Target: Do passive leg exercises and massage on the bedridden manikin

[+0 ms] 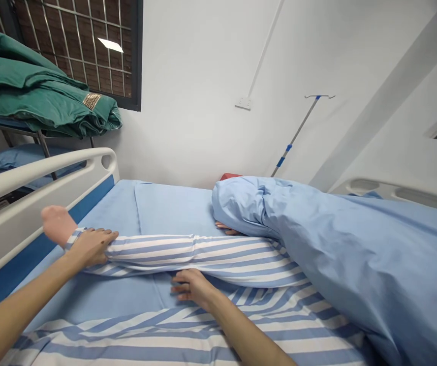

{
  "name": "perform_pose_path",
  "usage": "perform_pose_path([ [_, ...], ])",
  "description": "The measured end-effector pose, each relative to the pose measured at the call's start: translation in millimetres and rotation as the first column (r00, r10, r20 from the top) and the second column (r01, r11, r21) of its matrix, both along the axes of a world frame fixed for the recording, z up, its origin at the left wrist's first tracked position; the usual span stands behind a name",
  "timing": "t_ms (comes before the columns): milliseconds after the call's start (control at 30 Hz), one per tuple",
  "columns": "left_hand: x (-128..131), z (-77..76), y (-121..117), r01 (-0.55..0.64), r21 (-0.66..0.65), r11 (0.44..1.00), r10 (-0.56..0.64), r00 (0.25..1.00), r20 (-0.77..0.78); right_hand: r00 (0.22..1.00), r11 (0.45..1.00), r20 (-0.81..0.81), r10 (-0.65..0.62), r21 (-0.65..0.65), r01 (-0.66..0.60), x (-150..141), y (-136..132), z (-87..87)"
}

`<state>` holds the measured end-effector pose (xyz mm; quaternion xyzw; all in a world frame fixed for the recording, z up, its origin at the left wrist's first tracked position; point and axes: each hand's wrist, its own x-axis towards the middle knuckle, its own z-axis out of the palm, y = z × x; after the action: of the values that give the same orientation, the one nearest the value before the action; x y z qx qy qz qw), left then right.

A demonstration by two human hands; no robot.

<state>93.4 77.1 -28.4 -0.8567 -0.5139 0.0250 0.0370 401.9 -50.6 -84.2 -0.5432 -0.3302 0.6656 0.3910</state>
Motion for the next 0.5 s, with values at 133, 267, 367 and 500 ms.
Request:
perform_pose_path([
  [133, -3.8, -35.5, -2.6, 0.015, 0.034, 0.999, -0.014, 1.0, -0.022, 0.814, 0.921, 0.482, 0.324, 0.034, -0.387, 7.9, -4.6, 15.0],
  [267, -3.8, -22.4, 5.9, 0.036, 0.037, 0.999, -0.035, 0.999, -0.032, 0.728, 0.78, 0.684, 0.049, 0.429, -0.455, 5.0, 14.9, 44.6],
  [367, -1.8, -0.4, 11.8, 0.055, 0.039, 0.998, -0.053, 0.997, -0.049, 0.565, 0.653, 0.778, -0.274, 0.582, -0.485, -0.8, 44.5, 60.1],
  [500, -0.4, -1.8, 7.8, 0.054, 0.043, 0.998, -0.052, 0.997, -0.062, 0.411, 0.671, 0.868, -0.279, 0.482, -0.563, -7.1, 73.2, 53.8],
])
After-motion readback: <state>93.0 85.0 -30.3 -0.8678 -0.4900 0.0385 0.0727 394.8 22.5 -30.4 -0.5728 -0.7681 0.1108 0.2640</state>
